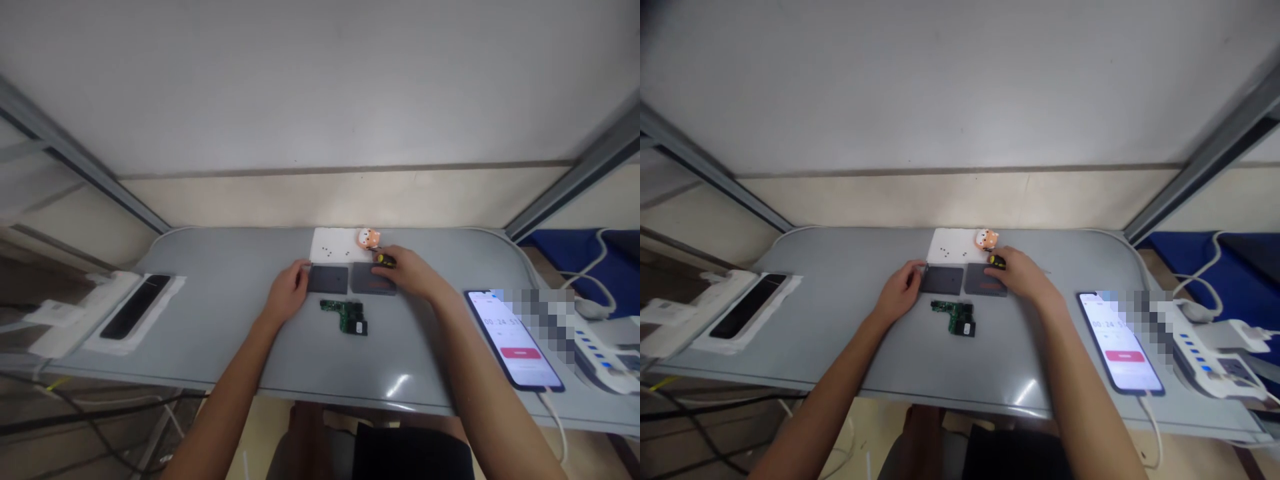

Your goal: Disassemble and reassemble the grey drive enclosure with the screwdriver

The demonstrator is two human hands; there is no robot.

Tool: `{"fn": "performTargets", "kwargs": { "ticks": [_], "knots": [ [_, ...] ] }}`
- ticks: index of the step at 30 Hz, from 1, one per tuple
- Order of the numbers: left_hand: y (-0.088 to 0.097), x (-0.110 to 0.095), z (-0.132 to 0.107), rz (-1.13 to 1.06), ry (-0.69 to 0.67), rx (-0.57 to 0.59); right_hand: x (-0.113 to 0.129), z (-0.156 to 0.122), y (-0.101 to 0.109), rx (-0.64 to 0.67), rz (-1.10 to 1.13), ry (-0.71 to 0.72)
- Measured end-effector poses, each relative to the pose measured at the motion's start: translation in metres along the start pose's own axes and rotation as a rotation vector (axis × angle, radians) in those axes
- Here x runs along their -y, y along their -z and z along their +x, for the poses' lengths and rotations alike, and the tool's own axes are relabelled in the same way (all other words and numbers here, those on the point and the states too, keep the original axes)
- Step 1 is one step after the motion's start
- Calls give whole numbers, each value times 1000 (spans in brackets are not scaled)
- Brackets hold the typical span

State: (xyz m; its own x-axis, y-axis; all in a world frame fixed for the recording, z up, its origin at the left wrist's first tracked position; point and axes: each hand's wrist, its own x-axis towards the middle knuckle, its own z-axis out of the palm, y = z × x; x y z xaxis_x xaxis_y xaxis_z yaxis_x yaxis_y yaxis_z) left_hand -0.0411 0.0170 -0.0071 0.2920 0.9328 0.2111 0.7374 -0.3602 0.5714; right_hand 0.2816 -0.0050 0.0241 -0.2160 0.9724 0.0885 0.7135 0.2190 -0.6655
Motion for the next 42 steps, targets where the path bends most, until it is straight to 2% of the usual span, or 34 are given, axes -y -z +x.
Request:
{"fn": "performTargets", "kwargs": {
  "ticks": [18, 28, 42],
  "knots": [
    [-9, 16, 3, 30, -95, -22, -4, 0, 0, -10, 5, -33],
    [-7, 13, 3, 44, -106, -23, -8, 0, -2, -47, -69, -42],
    [-6, 9, 3, 68, -107, 8, -8, -1, -3, -29, -96, -45]
  ]
}}
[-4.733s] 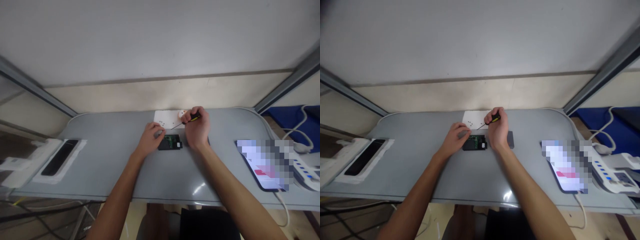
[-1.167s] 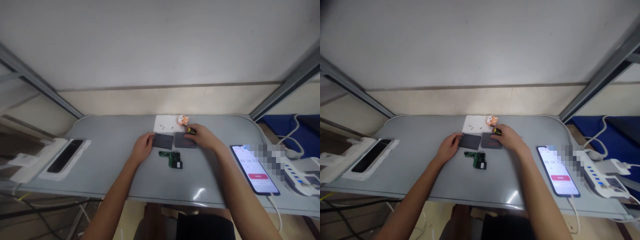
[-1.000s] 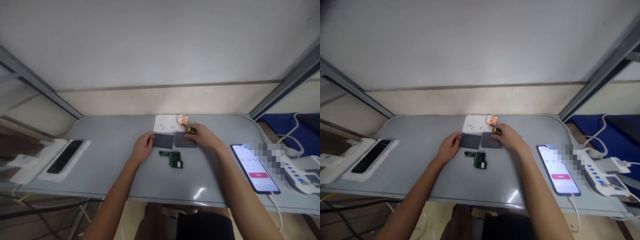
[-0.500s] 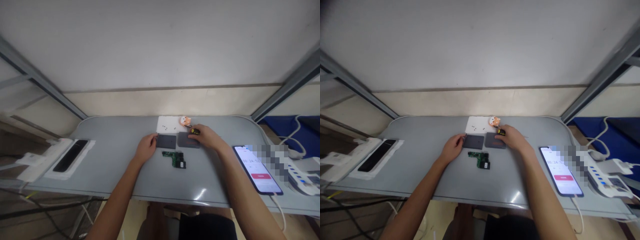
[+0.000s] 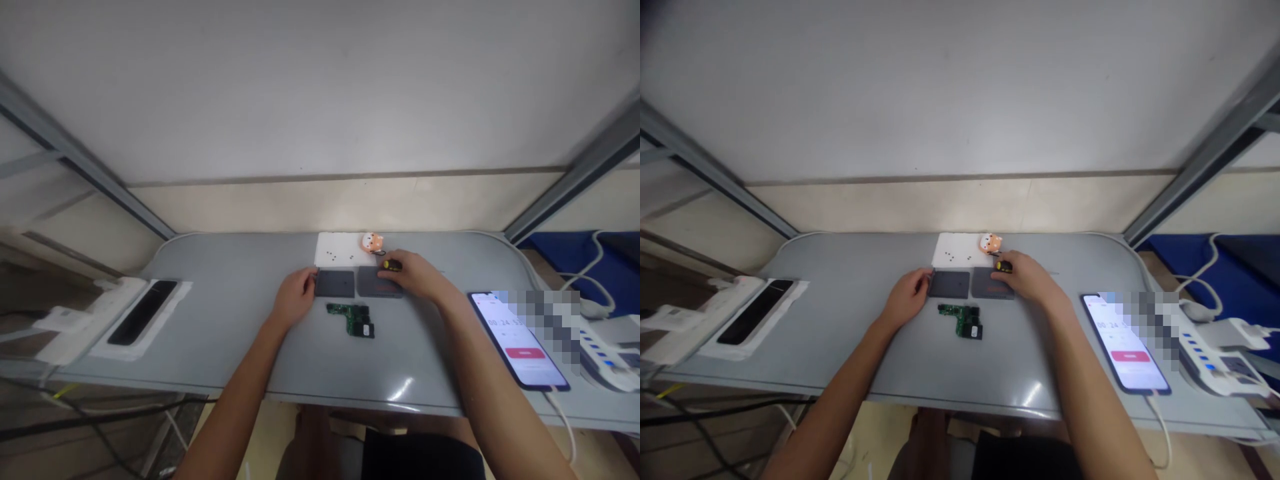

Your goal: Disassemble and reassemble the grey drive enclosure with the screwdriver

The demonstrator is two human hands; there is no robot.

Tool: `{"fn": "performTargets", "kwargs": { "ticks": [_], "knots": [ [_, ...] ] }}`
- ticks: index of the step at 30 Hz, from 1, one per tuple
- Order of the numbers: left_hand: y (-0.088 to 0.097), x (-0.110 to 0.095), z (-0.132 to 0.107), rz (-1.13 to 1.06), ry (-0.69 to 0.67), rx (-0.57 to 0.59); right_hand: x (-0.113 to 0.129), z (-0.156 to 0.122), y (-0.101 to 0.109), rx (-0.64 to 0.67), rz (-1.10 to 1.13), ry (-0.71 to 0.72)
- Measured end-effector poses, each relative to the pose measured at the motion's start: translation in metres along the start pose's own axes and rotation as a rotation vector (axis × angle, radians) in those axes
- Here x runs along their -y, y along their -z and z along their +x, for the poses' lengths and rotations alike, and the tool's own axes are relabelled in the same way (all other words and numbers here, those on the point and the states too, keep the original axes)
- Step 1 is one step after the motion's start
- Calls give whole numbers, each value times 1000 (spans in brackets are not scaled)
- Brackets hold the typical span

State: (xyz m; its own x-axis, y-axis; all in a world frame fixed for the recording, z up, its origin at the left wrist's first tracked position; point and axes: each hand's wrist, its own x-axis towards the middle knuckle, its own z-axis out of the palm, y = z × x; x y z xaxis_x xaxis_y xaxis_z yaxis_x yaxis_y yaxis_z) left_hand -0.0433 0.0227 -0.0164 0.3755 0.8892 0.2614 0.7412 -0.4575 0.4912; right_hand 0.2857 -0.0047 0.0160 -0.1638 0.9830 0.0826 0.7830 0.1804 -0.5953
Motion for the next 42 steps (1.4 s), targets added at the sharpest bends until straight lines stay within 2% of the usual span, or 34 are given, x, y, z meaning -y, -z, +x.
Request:
{"fn": "performTargets", "kwargs": {
  "ticks": [4, 8, 9, 12, 14, 17, 20, 21, 23, 24, 26, 27, 30, 33, 38, 42],
  "knots": [
    [0, 0, 1, 8, -1, 5, 8, -4, 6, -94, -87, 40],
    [-2, 1, 0, 23, 11, -1, 46, -24, 3, -265, -125, 68],
    [-2, 1, 0, 21, 14, -4, 58, -32, -2, -257, -108, 113],
    [-4, 2, -1, 8, 18, -7, 84, -62, -27, -123, -90, 317],
    [-4, 2, -2, 13, 25, -6, 88, -88, -44, -131, -64, 352],
    [-4, 1, -1, 29, 39, -1, 81, -130, -60, -259, 15, 286],
    [-4, 0, -1, 24, 33, -6, 70, -170, -68, -516, 201, 271],
    [-4, 0, -1, 20, 29, -6, 68, -179, -69, -584, 302, 239],
    [-3, 0, -1, 11, 25, -7, 66, -187, -72, -889, 561, 18],
    [-3, 0, -1, 7, 27, -7, 65, -187, -72, -978, 707, -68],
    [-3, 0, -1, 1, 32, -6, 63, -182, -70, -1110, 1001, -236],
    [-3, 0, 0, 1, 32, -5, 62, -178, -67, -1134, 1097, -289],
    [-4, 1, 0, 17, 28, -1, 61, -174, -57, -1155, 1400, -467],
    [-4, 1, 1, 27, 25, 1, 64, -183, -51, -1075, 1604, -543],
    [-3, 0, 0, 19, 8, -16, 77, -210, -61, -1001, 1723, -634],
    [-3, 0, 0, 29, 16, -12, 87, -227, -75, -999, 1676, -707]
  ]
}}
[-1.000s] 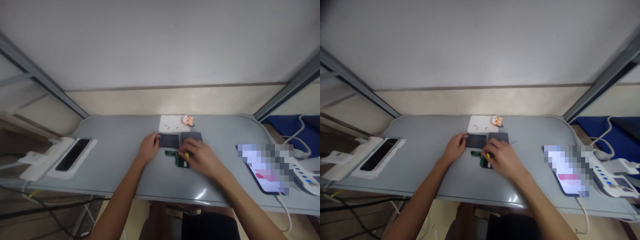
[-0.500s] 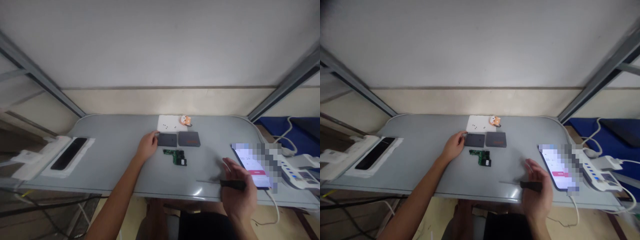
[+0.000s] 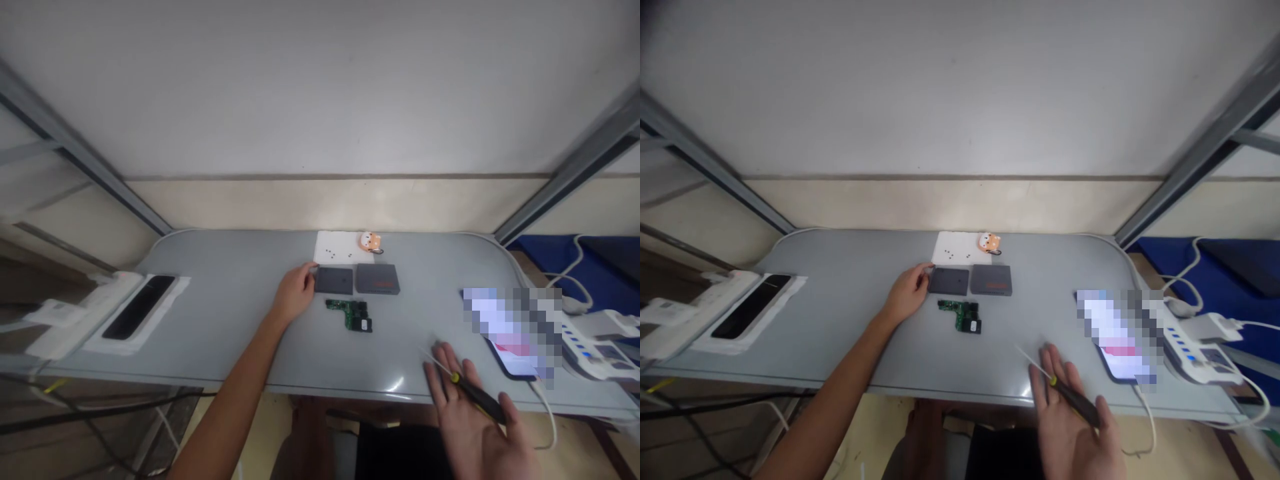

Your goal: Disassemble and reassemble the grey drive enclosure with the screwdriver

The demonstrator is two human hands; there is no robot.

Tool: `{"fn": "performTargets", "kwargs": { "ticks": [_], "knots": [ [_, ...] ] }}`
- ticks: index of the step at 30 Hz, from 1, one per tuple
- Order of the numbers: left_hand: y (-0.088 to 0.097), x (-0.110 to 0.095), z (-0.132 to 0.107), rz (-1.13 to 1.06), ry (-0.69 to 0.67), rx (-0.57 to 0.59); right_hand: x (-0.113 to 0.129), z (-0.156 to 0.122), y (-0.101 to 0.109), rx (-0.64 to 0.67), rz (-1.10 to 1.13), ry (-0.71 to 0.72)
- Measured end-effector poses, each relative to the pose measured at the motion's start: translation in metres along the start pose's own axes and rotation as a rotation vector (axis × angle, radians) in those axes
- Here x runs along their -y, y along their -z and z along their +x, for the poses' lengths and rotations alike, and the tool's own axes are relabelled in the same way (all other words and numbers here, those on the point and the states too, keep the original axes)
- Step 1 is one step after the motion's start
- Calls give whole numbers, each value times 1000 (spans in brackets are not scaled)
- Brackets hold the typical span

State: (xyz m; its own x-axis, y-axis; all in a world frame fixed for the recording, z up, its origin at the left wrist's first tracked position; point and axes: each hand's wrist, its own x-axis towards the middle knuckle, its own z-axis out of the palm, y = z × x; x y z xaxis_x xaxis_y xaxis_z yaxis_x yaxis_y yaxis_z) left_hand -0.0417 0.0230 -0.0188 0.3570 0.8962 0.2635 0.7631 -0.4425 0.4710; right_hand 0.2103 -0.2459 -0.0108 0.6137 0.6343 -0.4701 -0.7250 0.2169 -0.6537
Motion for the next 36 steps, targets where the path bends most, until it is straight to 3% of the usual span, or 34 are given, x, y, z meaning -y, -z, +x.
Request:
{"fn": "performTargets", "kwargs": {
  "ticks": [4, 9, 14, 17, 19, 22, 24, 28, 31, 36],
  "knots": [
    [-1, 0, 0, -21, -1, -1, -5, -1, -4, 114, -30, 45],
    [0, 0, 1, 0, 11, 4, -8, 22, -36, 179, 58, 22],
    [1, 0, 0, -28, -3, -1, 15, 34, -70, 280, -25, 242],
    [1, 0, 0, -33, -11, -9, 38, 31, -90, 478, -315, 397],
    [0, 1, 0, -25, -8, -9, 45, 31, -103, 682, -827, 556],
    [-2, 3, 0, -18, -4, -15, 35, 40, -116, 990, -1469, 721],
    [-4, 4, 0, -21, -8, -20, 20, 51, -116, 1039, -1729, 788],
    [-6, 5, -1, -19, -11, -22, -4, 67, -107, 1066, -1886, 857],
    [-6, 5, -2, -20, -7, -16, -6, 66, -109, 1100, -1901, 842],
    [-3, 3, 0, -41, -11, 3, 9, 72, -147, 1208, -1801, 933]
  ]
}}
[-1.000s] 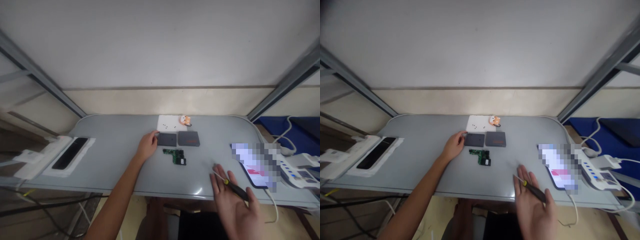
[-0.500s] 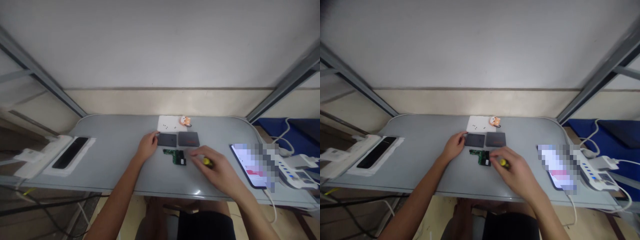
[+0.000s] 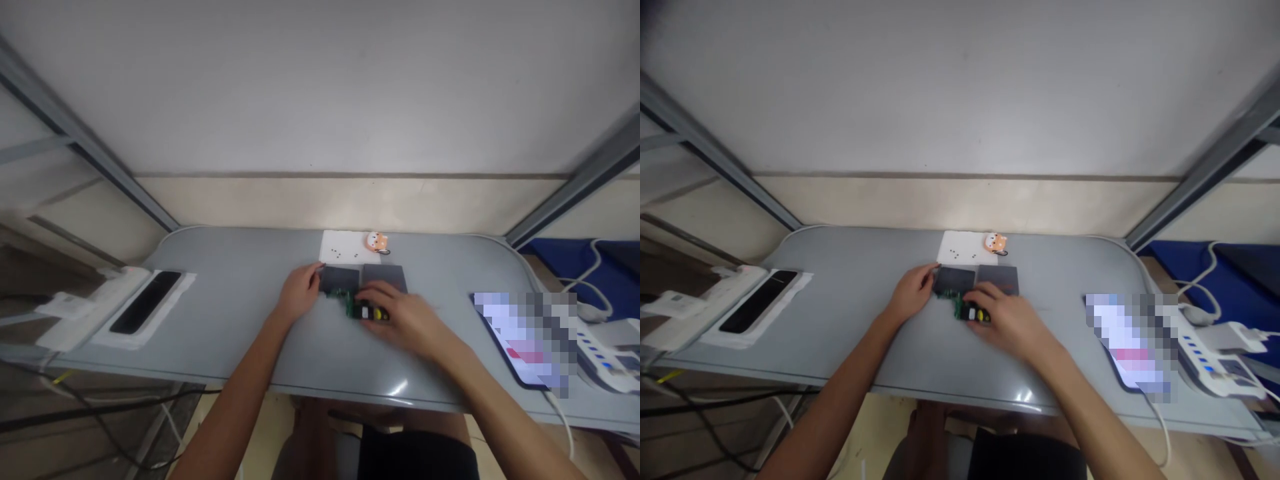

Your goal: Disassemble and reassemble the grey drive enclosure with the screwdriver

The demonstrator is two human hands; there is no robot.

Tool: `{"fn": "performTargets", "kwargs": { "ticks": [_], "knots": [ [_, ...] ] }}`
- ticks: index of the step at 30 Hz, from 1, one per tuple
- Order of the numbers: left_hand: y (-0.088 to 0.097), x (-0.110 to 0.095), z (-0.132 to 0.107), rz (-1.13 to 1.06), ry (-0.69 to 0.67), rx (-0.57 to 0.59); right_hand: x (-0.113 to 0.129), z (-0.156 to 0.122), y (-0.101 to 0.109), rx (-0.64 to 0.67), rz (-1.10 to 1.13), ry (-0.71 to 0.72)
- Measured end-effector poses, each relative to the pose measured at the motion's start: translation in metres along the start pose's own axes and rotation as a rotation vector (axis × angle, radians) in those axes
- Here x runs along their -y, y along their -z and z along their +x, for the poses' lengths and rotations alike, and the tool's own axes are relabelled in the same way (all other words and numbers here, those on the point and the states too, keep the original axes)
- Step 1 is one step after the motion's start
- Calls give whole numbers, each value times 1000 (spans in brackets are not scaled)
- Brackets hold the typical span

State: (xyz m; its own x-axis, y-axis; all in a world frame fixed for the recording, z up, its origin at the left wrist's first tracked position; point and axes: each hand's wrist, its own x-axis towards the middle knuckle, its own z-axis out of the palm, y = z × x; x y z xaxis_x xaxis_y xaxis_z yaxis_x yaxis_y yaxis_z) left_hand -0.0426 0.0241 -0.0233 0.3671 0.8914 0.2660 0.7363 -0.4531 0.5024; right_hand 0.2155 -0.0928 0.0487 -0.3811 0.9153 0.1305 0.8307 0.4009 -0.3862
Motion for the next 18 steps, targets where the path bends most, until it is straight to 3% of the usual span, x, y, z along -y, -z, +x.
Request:
{"fn": "performTargets", "kwargs": {
  "ticks": [3, 7, 18],
  "knots": [
    [1, -1, 0, -19, -5, 8, -13, 34, 17, -49, -60, -32],
    [0, 2, -1, -30, -16, -9, -29, 63, 22, 59, -4, -11],
    [-4, 7, 0, 10, -23, 5, -43, 45, 20, 51, 43, -95]
  ]
}}
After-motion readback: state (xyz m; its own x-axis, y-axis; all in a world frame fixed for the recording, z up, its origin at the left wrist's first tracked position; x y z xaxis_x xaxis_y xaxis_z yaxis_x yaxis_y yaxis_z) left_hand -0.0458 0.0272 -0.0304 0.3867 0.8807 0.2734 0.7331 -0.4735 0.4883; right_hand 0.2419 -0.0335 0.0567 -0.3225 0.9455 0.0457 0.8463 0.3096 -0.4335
